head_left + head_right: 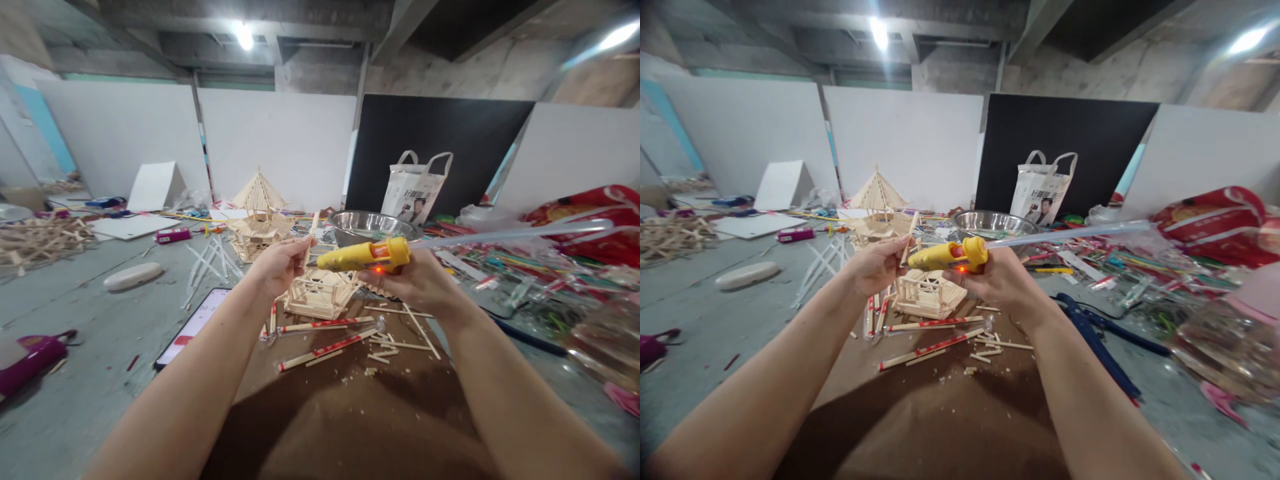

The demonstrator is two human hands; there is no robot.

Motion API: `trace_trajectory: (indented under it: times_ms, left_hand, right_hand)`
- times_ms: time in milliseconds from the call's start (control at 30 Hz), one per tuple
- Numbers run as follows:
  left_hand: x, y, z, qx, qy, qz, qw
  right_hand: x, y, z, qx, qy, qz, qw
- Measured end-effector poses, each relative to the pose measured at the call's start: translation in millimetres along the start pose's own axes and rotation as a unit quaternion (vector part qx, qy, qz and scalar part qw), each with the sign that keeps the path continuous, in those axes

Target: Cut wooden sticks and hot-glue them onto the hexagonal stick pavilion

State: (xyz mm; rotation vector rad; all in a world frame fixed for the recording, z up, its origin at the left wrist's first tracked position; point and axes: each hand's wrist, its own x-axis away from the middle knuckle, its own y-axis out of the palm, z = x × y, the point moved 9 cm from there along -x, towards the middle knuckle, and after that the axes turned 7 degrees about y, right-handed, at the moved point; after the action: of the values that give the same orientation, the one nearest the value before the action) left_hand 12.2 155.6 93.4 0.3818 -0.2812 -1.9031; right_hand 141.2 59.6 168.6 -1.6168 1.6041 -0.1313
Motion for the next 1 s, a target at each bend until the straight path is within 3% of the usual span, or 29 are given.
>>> trace_trajectory:
  times_ms: [1000]
  left_hand:
    - [2.5,4.5,0.8,-0.009,-0.008,-0.023,1.0]
  right_hand:
    - [0.2,-5.9,-1.8,0.012,-0.012,0.03,0.999]
